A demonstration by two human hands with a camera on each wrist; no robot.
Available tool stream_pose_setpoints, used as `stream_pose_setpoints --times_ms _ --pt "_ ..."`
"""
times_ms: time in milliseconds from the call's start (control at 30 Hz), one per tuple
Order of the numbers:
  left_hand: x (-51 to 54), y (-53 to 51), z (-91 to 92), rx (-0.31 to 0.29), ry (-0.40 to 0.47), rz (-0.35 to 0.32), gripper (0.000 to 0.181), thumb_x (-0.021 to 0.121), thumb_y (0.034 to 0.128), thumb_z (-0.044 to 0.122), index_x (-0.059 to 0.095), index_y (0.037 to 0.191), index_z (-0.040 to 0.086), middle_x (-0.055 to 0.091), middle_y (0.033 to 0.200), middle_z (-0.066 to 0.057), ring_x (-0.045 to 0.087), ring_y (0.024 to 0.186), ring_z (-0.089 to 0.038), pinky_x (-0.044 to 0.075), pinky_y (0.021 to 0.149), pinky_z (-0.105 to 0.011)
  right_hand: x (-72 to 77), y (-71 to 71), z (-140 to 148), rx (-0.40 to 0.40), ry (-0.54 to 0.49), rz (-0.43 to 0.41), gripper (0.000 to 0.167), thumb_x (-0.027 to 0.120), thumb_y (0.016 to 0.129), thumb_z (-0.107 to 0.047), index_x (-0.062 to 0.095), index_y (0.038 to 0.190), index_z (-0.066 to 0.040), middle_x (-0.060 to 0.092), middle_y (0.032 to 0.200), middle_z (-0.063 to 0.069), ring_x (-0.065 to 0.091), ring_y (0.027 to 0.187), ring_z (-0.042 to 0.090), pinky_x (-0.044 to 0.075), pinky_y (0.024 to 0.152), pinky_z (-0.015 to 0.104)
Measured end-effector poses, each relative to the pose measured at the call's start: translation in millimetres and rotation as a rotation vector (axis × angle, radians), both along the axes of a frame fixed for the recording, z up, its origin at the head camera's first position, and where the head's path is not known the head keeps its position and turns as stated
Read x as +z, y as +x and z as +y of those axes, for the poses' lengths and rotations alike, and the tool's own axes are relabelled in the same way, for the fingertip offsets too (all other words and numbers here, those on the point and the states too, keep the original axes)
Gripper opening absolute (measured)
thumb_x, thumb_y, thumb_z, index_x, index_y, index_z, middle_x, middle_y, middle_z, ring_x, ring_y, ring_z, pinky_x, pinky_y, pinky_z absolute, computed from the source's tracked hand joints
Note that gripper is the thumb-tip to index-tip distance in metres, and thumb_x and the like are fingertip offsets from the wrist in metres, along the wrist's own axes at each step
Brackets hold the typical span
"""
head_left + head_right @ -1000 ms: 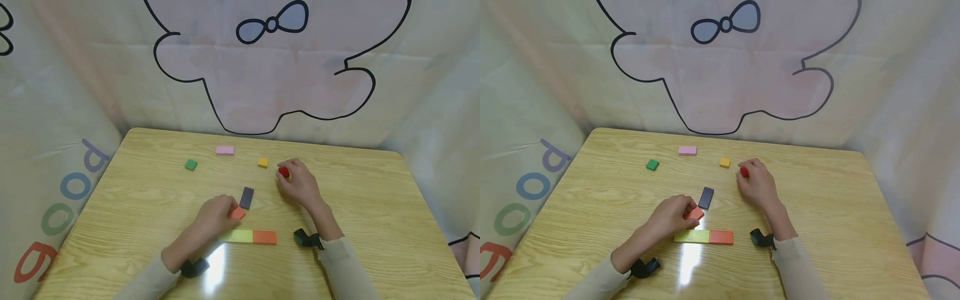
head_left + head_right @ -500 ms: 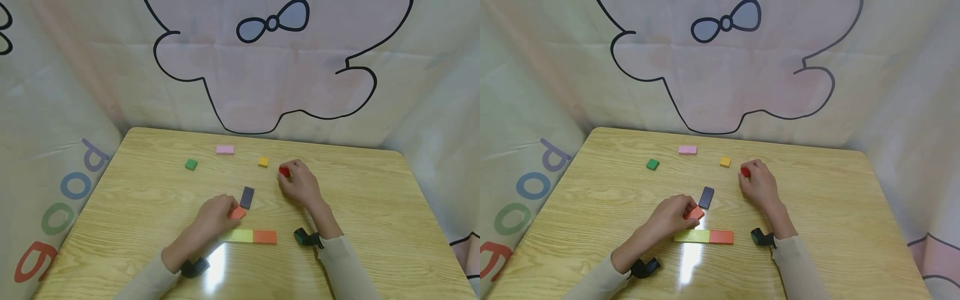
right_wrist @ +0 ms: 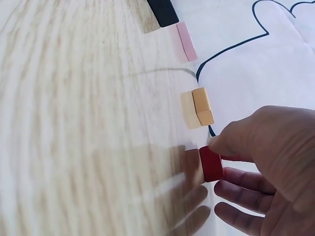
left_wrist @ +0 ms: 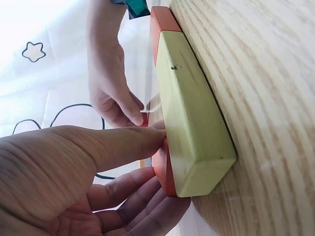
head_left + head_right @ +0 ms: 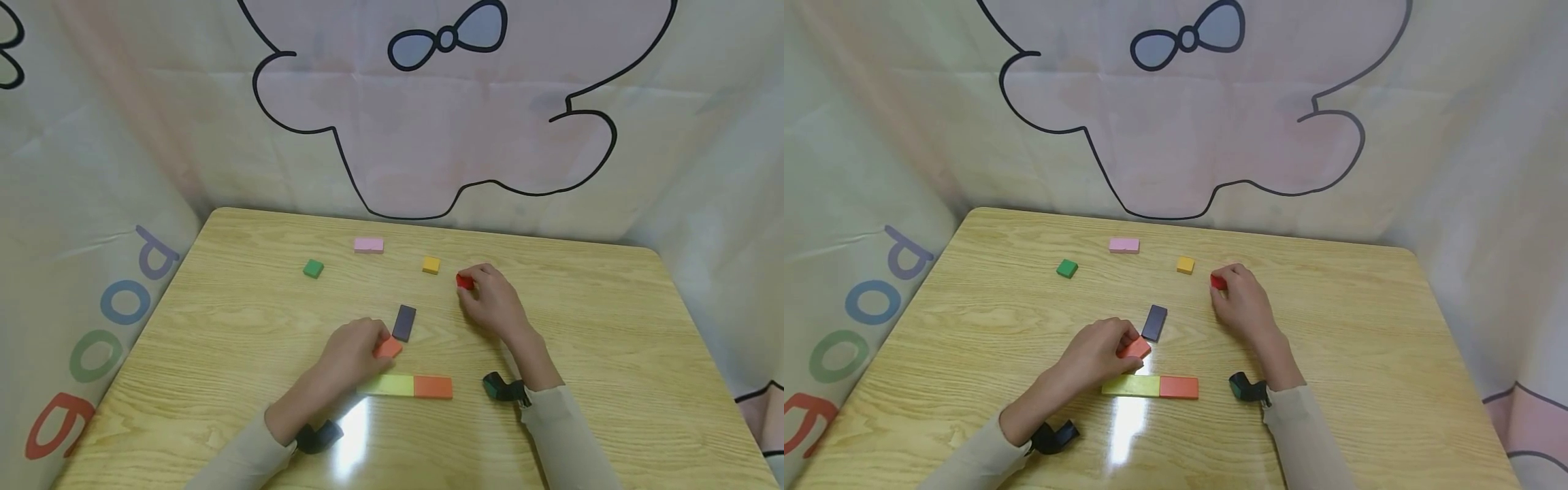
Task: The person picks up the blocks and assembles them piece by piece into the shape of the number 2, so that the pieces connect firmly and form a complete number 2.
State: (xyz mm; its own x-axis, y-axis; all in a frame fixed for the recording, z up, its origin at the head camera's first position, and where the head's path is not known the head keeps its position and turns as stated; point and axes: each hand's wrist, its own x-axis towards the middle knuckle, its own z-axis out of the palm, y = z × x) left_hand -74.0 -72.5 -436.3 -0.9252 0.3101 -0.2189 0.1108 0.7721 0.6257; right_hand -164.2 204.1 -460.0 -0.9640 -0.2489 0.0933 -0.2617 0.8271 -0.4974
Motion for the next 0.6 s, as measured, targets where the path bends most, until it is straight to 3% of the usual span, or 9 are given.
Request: stream_pose_setpoints --times_ms 600 --pt "1.5 1.0 0.8 0.008 -0.006 0.001 0.027 0.086 0.0838 0.011 0.076 0.107 0.002 0.070 0.090 -0.003 0.056 0.077 -0.016 0.046 0.069 -0.027 -0.5 -0.1 2.5 0.018 0.013 -0.024 0.031 0.067 0.101 -0.005 0.069 0.132 0.000 0.066 0.127 0.023 0.067 0.109 0.039 0.056 0.095 0.056"
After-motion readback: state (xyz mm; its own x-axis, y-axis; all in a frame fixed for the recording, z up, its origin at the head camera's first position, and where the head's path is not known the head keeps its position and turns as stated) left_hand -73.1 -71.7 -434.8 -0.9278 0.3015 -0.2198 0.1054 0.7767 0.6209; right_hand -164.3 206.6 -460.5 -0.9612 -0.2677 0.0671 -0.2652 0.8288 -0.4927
